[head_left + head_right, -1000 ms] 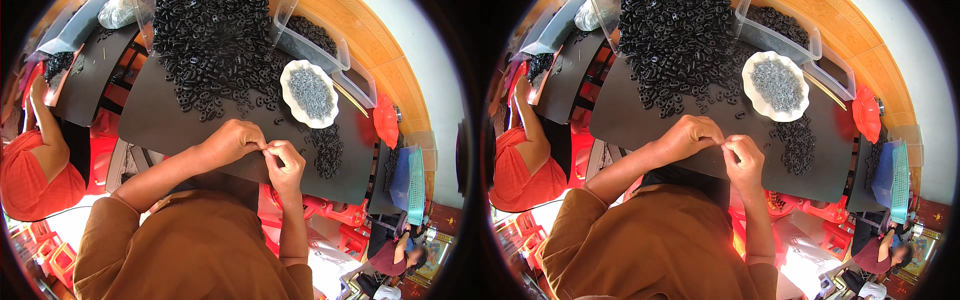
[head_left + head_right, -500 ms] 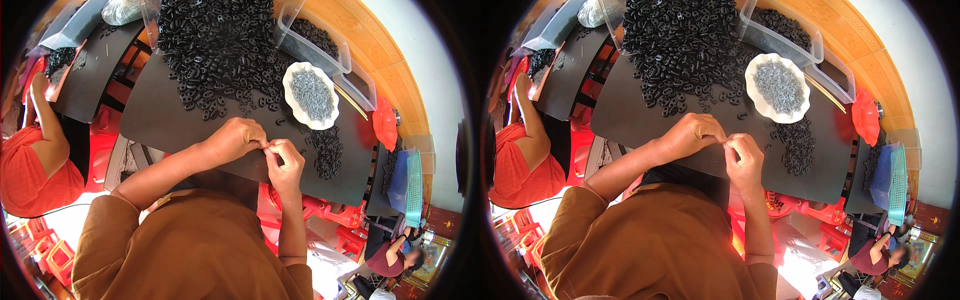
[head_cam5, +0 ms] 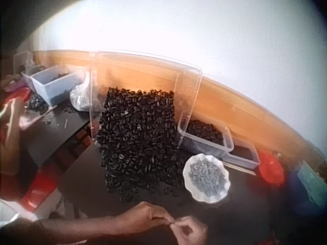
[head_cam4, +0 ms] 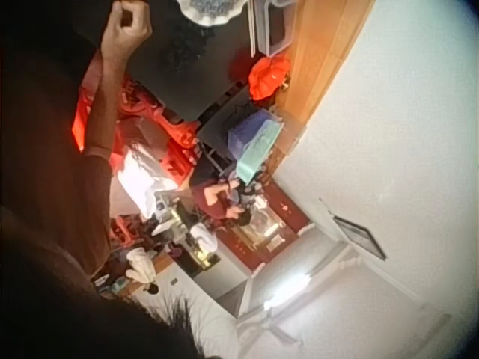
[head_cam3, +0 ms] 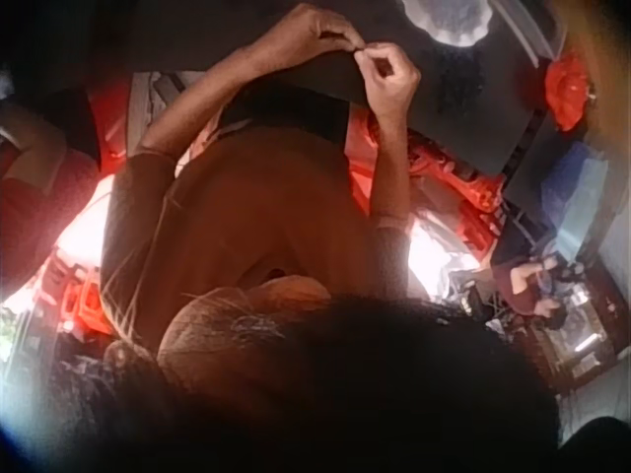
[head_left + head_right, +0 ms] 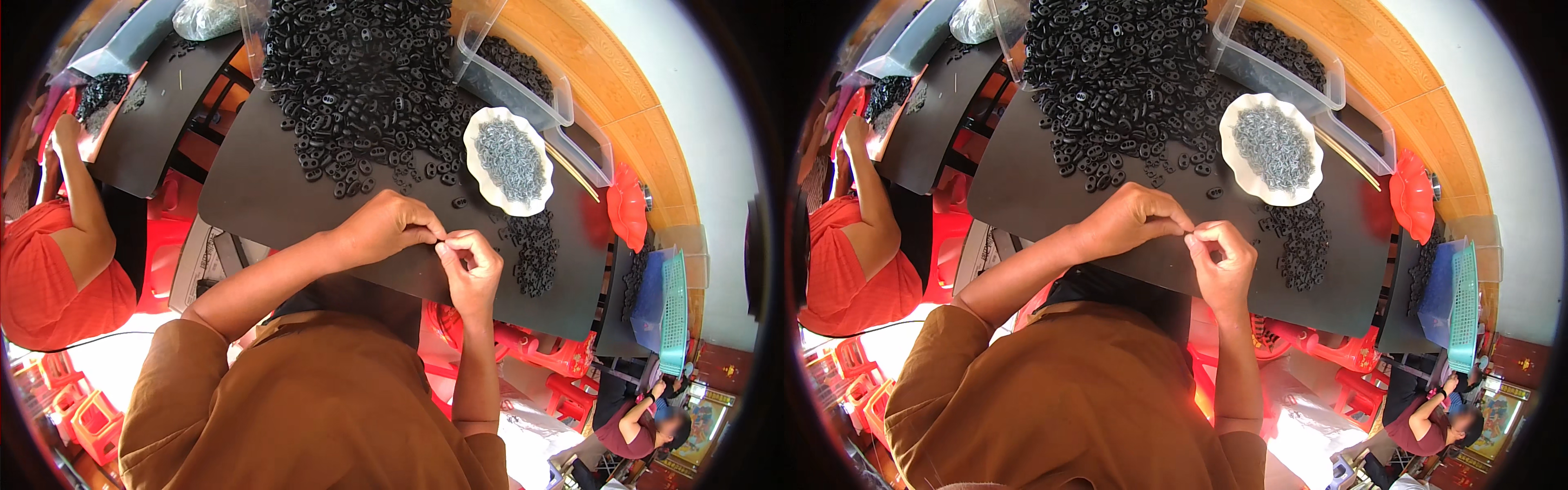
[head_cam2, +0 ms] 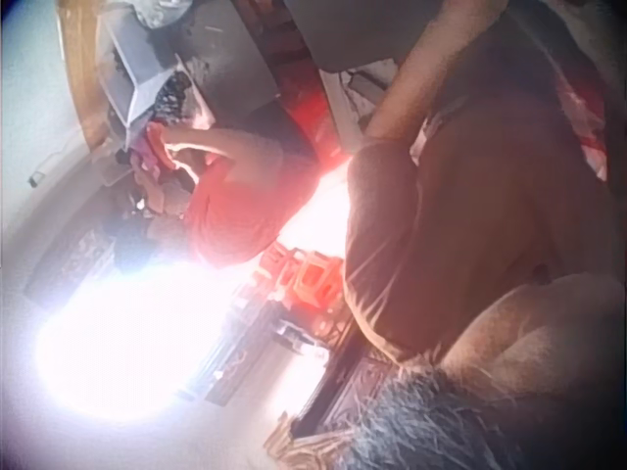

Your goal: The person inserts small metal pins into black plastic components by hand. They pick up a component from a large pile on the table, insert a pin from a white bowl, and place the assembled unit back onto the table. The process is repeated continuously throughout the clip.

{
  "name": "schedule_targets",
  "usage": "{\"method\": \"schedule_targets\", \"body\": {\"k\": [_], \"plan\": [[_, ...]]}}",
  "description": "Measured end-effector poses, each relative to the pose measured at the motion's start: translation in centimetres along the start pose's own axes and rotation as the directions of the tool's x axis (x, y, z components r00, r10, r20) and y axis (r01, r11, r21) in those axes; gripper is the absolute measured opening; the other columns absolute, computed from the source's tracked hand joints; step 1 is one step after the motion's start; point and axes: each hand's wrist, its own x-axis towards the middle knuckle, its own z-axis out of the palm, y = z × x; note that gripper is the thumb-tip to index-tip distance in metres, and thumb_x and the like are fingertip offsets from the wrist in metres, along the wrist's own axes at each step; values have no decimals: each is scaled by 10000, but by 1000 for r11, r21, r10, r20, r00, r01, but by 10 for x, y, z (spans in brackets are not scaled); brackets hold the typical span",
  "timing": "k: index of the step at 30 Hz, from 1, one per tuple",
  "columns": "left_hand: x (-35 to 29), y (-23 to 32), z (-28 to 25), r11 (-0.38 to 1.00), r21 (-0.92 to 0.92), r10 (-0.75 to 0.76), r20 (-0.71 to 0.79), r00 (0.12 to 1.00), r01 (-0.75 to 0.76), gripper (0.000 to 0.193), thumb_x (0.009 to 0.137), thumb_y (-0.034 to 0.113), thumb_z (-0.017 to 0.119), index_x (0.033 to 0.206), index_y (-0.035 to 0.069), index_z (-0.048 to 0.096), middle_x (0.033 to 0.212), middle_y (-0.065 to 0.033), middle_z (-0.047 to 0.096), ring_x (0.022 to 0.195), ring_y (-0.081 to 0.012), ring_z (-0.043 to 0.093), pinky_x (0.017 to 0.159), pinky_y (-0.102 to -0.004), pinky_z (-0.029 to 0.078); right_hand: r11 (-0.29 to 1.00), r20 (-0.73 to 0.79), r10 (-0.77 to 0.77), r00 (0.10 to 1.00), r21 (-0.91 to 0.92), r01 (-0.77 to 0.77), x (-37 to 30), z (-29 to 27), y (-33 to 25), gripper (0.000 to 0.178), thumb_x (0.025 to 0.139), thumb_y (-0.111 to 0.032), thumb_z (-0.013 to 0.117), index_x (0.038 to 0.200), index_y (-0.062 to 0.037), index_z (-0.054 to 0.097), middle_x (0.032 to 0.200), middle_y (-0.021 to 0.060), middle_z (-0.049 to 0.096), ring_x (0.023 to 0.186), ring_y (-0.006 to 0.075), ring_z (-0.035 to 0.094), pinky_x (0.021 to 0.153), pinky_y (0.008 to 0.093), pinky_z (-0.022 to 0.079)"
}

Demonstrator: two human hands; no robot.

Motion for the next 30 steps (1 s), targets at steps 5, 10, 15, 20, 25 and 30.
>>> {"method": "schedule_targets", "body": {"k": [5, 10, 15, 20, 25, 30], "plan": [[-4, 11, -4, 903, -324, -296, 6, 955, 282, 253, 933, 39, 663, 1184, 32, 693, 1012, -110, 747, 935, -138, 711, 846, -294, 577, 949, -33, 97, 995, 303, -82, 2, -4, 6, 98, 886, 60, 708, 903, 8, 627, 945, 72, 667, 759, 89, 599, 668, 223, 495], [-6, 12, -2, 940, -234, -249, 32, 968, 249, 277, 914, 30, 685, 1191, 23, 682, 1013, -95, 749, 924, -131, 708, 849, -291, 578, 918, -11, 166, 986, 368, -150, 5, -2, 2, 95, 892, 24, 722, 913, -3, 633, 941, 74, 660, 759, 100, 604, 673, 239, 510], [-5, 9, 1, 900, -312, -312, 26, 950, 304, 237, 900, 26, 700, 1137, 23, 696, 985, -83, 750, 914, -111, 698, 834, -279, 569, 889, 22, 179, 984, 426, -171, 4, 2, 0, 107, 902, 14, 715, 975, -2, 638, 933, 72, 656, 758, 107, 607, 686, 249, 521], [-5, 12, 1, 914, -289, -299, -7, 954, 284, 218, 896, 34, 698, 1113, 26, 705, 943, -61, 743, 871, -91, 682, 793, -264, 556, 913, 28, 109, 994, 392, -112, 3, 5, 2, 203, 909, 31, 694, 1102, 4, 636, 929, 68, 651, 758, 105, 605, 699, 252, 530], [-4, 14, 0, 909, -285, -321, -12, 947, 304, 210, 894, 38, 698, 1104, 25, 707, 935, -55, 740, 858, -83, 676, 779, -260, 551, 933, -23, 68, 997, 356, -55, 1, 11, 1, 198, 911, 50, 684, 1100, 8, 645, 941, 66, 654, 780, 101, 611, 707, 248, 529], [-4, 12, -2, 937, -228, -271, 5, 963, 265, 192, 901, 30, 696, 1094, 22, 702, 938, -57, 730, 859, -81, 671, 785, -258, 552, 981, 36, -38, 999, 192, 31, 4, 2, 5, 163, 913, 42, 691, 1070, 21, 654, 948, 58, 659, 797, 92, 617, 704, 231, 523]]}}
